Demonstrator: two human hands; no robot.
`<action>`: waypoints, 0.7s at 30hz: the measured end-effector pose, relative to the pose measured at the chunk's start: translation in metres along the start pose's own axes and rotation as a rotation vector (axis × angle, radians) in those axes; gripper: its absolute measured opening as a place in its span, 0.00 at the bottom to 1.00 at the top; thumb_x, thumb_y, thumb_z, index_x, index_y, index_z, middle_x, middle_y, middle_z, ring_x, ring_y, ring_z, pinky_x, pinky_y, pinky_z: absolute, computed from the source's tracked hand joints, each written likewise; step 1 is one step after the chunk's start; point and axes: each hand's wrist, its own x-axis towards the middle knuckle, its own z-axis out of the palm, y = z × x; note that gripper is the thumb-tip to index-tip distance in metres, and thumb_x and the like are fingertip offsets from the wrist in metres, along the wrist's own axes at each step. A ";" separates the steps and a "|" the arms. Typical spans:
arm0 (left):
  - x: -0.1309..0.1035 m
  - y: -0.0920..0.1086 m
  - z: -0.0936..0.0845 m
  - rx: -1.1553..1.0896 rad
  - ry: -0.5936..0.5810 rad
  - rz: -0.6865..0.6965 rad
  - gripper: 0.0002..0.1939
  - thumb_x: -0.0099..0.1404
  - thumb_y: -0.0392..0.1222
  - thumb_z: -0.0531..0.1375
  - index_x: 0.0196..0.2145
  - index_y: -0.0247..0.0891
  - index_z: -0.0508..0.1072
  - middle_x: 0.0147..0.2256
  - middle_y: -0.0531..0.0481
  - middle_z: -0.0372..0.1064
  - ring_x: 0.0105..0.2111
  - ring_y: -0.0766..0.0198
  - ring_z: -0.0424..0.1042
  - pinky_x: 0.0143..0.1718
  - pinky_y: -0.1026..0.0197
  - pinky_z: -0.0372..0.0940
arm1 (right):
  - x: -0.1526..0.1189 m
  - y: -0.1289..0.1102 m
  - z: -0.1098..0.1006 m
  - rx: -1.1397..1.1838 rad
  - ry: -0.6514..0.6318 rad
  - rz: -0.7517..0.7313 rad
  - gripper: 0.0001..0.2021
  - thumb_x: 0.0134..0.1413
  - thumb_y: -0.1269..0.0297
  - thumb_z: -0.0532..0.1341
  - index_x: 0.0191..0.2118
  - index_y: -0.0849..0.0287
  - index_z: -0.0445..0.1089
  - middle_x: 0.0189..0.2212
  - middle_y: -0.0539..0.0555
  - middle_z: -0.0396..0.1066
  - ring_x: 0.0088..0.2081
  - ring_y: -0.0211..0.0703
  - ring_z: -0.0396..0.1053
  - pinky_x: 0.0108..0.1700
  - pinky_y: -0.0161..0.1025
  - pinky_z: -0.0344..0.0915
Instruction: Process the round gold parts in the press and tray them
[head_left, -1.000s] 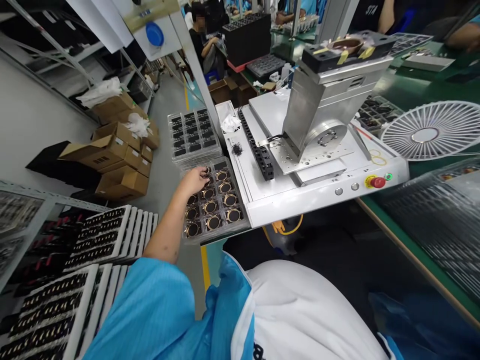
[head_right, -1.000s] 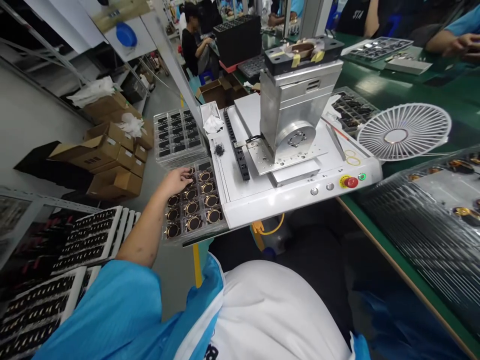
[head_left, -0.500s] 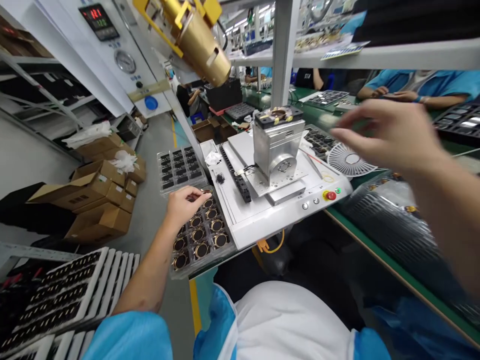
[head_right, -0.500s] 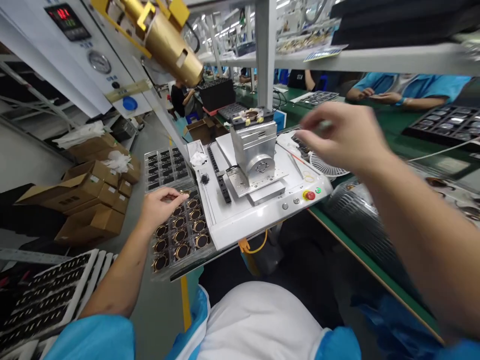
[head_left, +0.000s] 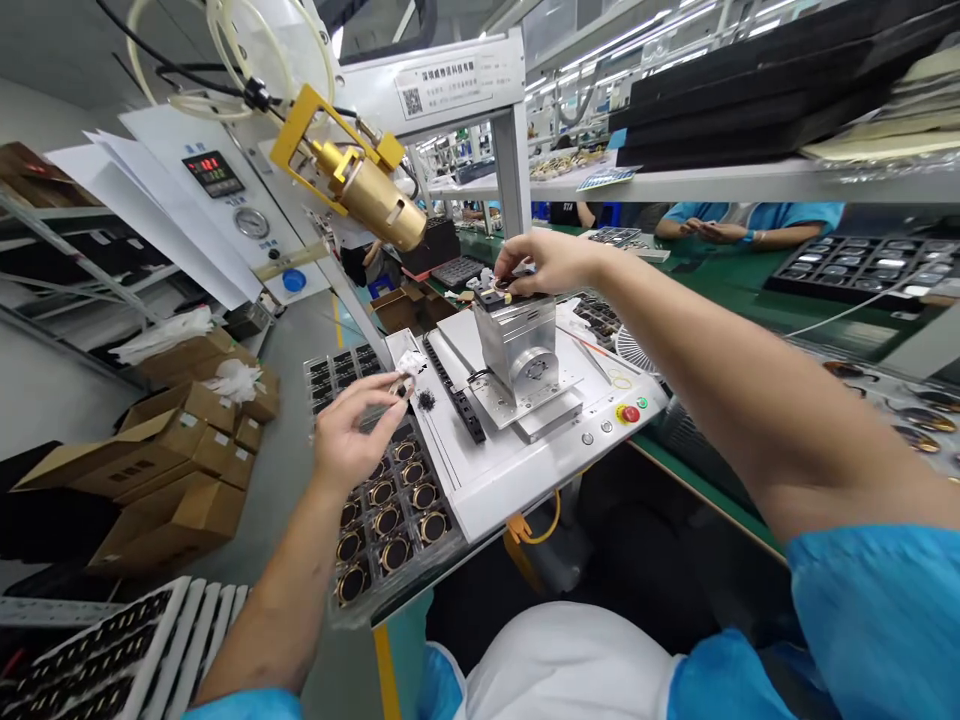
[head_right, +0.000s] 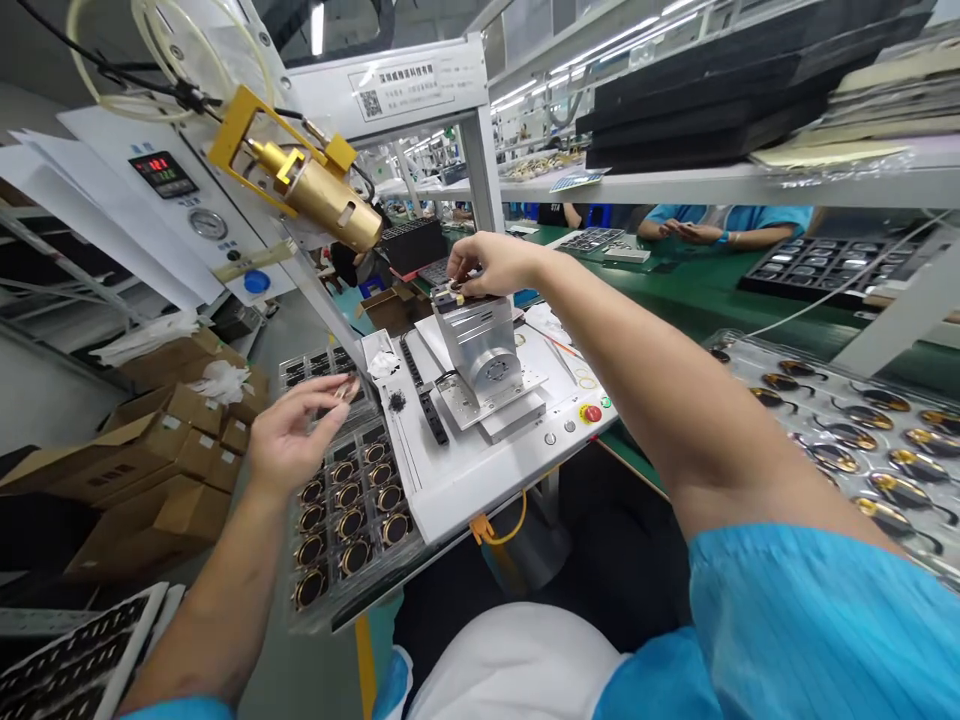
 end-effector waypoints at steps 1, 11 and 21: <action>0.016 0.003 0.010 -0.015 0.004 0.025 0.08 0.68 0.47 0.64 0.35 0.41 0.78 0.52 0.43 0.80 0.52 0.52 0.80 0.58 0.47 0.74 | -0.003 -0.002 0.001 0.030 0.061 0.014 0.12 0.49 0.67 0.73 0.41 0.58 0.77 0.39 0.54 0.78 0.42 0.46 0.75 0.54 0.49 0.74; 0.169 0.048 0.116 0.040 -0.180 0.156 0.08 0.64 0.39 0.62 0.31 0.37 0.81 0.38 0.45 0.83 0.44 0.54 0.80 0.49 0.56 0.71 | -0.098 -0.013 0.021 0.452 0.586 0.084 0.19 0.50 0.54 0.74 0.43 0.56 0.71 0.47 0.58 0.78 0.50 0.50 0.77 0.61 0.53 0.72; 0.158 0.043 0.117 0.193 -0.487 0.215 0.30 0.61 0.58 0.68 0.56 0.38 0.75 0.59 0.41 0.74 0.61 0.44 0.71 0.63 0.47 0.65 | -0.281 0.011 0.086 0.655 0.612 0.628 0.29 0.44 0.45 0.77 0.48 0.55 0.73 0.46 0.60 0.79 0.50 0.55 0.78 0.58 0.54 0.74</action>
